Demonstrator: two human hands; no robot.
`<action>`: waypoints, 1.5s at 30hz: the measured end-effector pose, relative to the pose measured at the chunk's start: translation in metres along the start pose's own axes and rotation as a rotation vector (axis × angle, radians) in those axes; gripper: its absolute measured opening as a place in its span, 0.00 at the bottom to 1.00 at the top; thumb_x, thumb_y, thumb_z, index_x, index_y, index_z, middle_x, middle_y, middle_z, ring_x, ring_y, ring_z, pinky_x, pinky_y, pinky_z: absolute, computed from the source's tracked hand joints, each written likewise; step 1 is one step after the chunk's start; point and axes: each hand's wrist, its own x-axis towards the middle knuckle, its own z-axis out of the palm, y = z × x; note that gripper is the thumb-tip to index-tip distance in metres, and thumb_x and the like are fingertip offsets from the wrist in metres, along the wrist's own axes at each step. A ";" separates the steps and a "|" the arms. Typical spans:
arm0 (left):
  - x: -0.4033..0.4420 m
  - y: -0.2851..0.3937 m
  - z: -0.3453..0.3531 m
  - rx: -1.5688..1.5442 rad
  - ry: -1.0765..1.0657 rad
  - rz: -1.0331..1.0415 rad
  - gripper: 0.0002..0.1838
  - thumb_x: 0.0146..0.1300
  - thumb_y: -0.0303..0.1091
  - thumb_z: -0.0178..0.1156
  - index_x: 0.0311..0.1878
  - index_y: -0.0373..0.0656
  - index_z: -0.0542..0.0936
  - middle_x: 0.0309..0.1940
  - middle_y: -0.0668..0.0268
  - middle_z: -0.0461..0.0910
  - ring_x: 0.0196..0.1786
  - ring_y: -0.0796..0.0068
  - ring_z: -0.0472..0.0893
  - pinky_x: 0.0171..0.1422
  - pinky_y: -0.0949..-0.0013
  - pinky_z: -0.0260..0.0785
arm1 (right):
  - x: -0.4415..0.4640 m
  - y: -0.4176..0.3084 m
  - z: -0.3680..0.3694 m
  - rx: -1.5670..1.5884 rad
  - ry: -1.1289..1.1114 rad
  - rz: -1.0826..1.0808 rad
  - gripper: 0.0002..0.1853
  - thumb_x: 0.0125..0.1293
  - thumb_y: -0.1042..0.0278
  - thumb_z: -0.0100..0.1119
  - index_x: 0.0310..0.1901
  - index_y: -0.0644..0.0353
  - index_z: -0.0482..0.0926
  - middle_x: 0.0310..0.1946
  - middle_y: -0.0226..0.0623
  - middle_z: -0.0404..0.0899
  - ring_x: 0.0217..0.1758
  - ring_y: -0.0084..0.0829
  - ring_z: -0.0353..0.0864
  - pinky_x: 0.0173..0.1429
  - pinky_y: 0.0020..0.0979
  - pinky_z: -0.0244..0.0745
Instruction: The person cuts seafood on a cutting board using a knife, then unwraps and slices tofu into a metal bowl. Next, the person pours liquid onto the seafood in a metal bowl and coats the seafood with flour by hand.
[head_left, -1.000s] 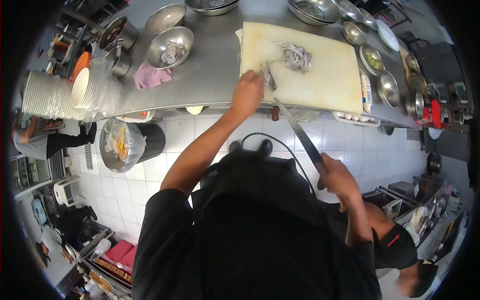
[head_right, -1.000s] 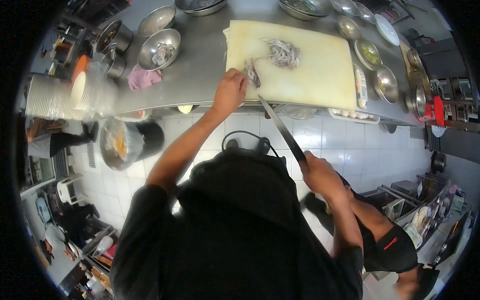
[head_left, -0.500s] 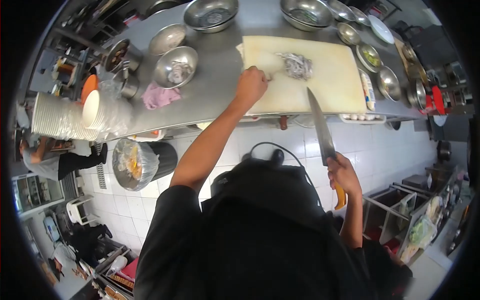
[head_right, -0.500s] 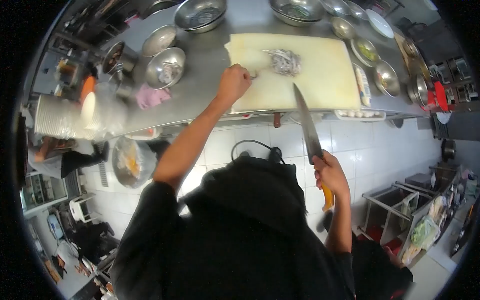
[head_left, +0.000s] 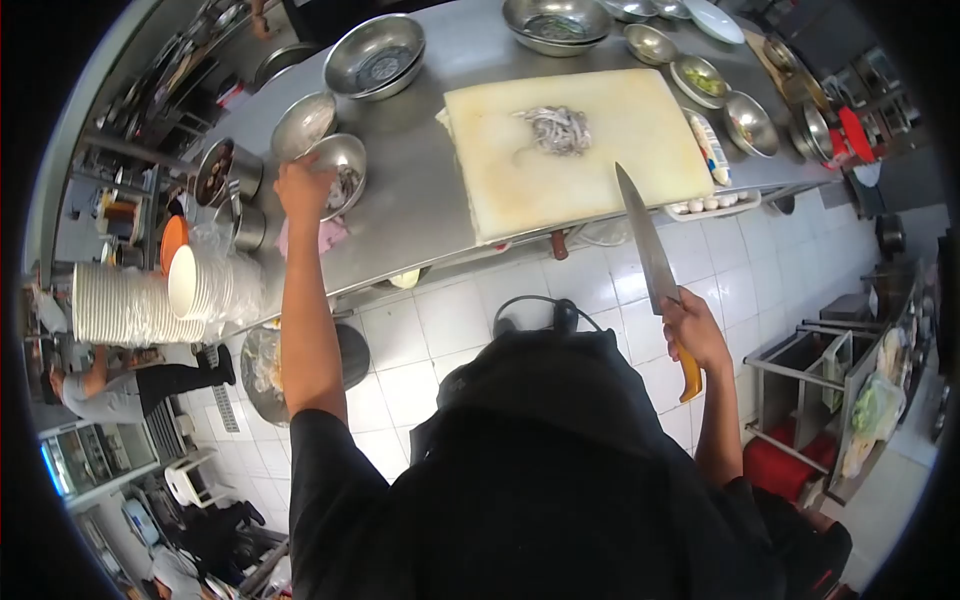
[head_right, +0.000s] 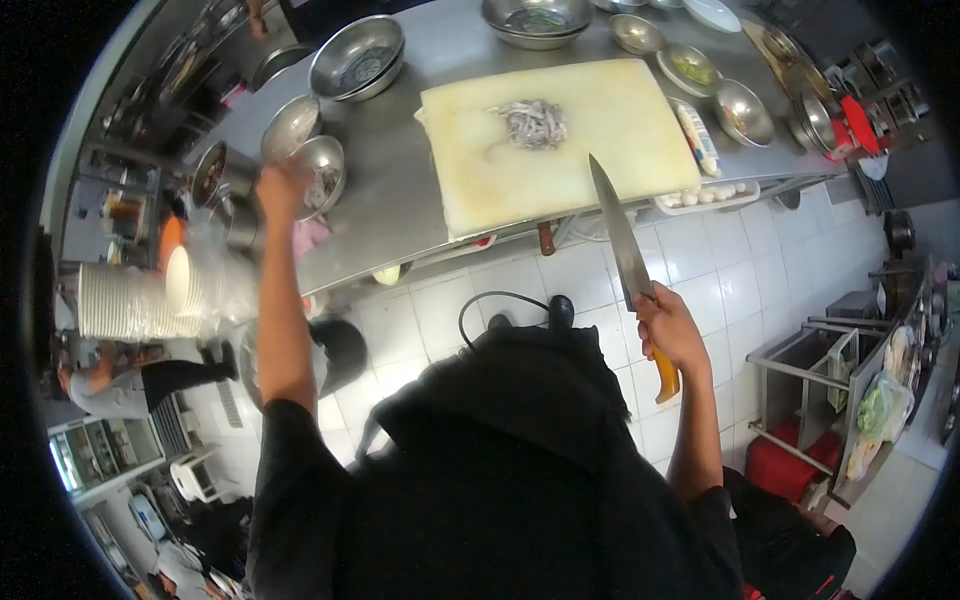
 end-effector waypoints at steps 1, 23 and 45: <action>-0.004 0.016 -0.009 0.115 0.064 0.072 0.16 0.46 0.36 0.66 0.41 0.49 0.85 0.43 0.54 0.81 0.48 0.55 0.78 0.56 0.58 0.69 | 0.000 0.002 -0.003 0.008 0.009 0.004 0.10 0.67 0.63 0.46 0.33 0.60 0.68 0.15 0.31 0.65 0.09 0.22 0.64 0.12 0.26 0.61; -0.090 0.521 0.128 -0.466 -0.552 1.093 0.17 0.49 0.26 0.61 0.45 0.43 0.80 0.49 0.62 0.76 0.55 0.61 0.72 0.56 0.62 0.69 | 0.018 0.046 -0.171 0.195 0.157 -0.014 0.11 0.69 0.64 0.46 0.31 0.60 0.67 0.15 0.30 0.65 0.10 0.22 0.65 0.13 0.26 0.60; -0.088 0.472 0.095 -0.276 -0.608 0.590 0.24 0.44 0.33 0.67 0.48 0.41 0.78 0.44 0.54 0.72 0.50 0.56 0.73 0.53 0.59 0.69 | 0.028 0.044 -0.207 -0.247 0.220 -0.237 0.09 0.66 0.67 0.50 0.38 0.65 0.70 0.19 0.51 0.75 0.25 0.52 0.75 0.30 0.45 0.68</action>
